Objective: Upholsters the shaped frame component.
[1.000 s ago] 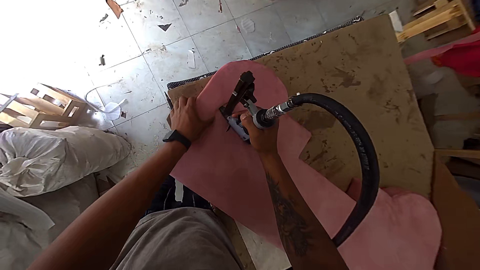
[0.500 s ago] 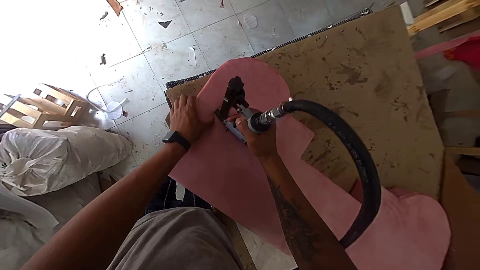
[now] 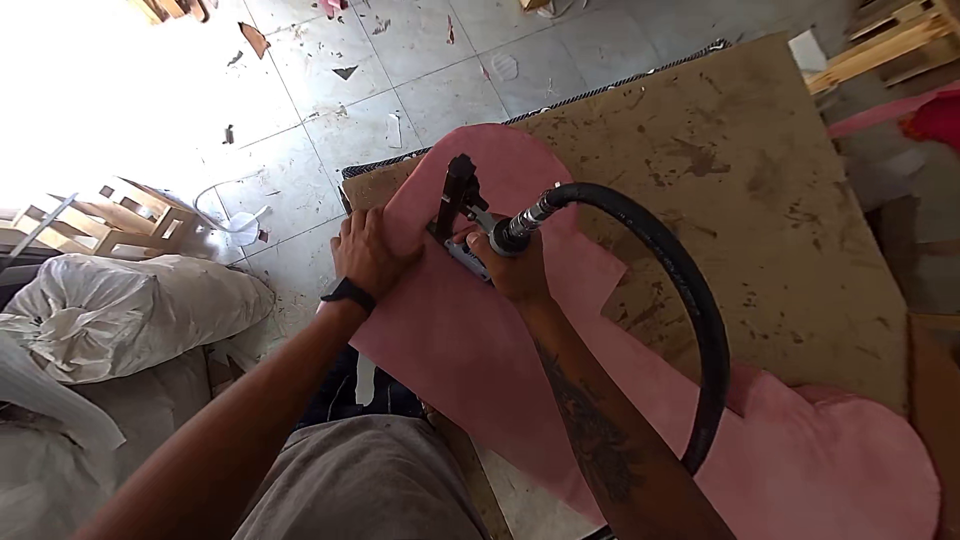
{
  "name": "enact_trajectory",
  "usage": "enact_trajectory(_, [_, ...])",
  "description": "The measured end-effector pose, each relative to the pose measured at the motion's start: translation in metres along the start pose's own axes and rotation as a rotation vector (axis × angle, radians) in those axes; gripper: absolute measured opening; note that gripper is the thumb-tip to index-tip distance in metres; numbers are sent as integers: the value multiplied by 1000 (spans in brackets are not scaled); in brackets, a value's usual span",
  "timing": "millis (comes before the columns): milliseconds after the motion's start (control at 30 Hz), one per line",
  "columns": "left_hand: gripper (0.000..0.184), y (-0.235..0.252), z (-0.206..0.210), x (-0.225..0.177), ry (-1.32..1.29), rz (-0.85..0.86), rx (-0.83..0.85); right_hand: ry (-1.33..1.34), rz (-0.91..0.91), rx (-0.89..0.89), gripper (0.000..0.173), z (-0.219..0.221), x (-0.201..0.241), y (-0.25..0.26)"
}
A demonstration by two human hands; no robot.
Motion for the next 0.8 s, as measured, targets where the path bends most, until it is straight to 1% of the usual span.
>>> enact_trajectory(67, [105,-10,2,2,11,-69,8,-3,0,19,11,3,-1,-4])
enact_trajectory(167, [104,-9,7,-7,35,-104,-11,-13,36,46,13,4,-2,-7])
enact_trajectory(267, [104,-6,5,-7,77,-89,-41,-6,64,53,20,7,-6,-4])
enact_trajectory(400, [105,-2,9,-8,78,-70,-13,20,24,40,17,3,-7,2])
enact_trajectory(500, [106,-3,7,-7,76,-74,-13,24,7,125,13,2,-3,5])
enact_trajectory(633, [107,-1,7,-7,80,-59,-37,23,-7,243,16,1,-1,9])
enact_trajectory(800, [106,-4,9,-7,93,-49,-29,-54,9,245,22,1,-7,9])
Point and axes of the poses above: each hand's wrist, its own y-axis towards the middle knuckle, its own z-axis out of the palm, x = y × z, the point moved 6 cm from there along y, towards the middle knuckle, and after that the axes turned 8 degrees about z, right-handed, at the moved point
